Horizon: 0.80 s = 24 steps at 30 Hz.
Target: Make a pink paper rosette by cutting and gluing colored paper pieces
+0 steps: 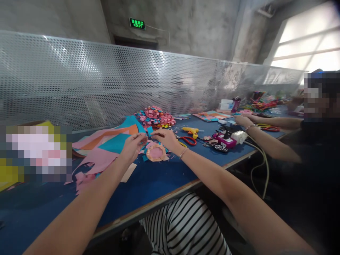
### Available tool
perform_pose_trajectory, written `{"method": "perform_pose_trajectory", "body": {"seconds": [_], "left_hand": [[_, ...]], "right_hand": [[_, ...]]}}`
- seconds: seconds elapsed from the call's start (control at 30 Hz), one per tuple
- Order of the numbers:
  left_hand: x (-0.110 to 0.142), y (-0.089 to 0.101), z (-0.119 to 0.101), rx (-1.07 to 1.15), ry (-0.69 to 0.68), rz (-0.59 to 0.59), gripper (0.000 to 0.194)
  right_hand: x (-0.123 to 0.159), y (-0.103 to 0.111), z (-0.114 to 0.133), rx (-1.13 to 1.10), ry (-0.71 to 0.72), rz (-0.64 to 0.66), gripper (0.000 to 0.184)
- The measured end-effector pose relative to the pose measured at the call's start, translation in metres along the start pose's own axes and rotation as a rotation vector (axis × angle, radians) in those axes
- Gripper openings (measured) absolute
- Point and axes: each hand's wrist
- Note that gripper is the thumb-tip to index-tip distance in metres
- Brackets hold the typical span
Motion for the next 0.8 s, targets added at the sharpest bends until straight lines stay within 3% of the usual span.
{"method": "perform_pose_trajectory", "body": {"seconds": [0.13, 0.4, 0.57, 0.8], "left_hand": [[-0.004, 0.007, -0.001, -0.014, 0.097, 0.078, 0.022], [0.000, 0.001, 0.004, 0.012, -0.001, 0.064, 0.024], [0.002, 0.000, 0.004, -0.009, -0.033, 0.024, 0.023], [0.005, -0.004, 0.006, -0.089, -0.119, 0.026, 0.017]], "right_hand": [[0.002, -0.001, 0.007, -0.043, -0.031, 0.021, 0.011], [0.003, 0.000, 0.011, -0.030, 0.030, 0.074, 0.013], [0.001, -0.004, 0.006, 0.033, 0.084, 0.021, 0.007], [-0.001, -0.003, 0.006, 0.003, 0.013, 0.031, 0.007]]}}
Point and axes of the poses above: each hand's wrist, its own x-axis away from the middle knuckle, its own y-axis out of the back of the hand, z = x × y, and after that the axes turned 14 degrees about x, right-handed
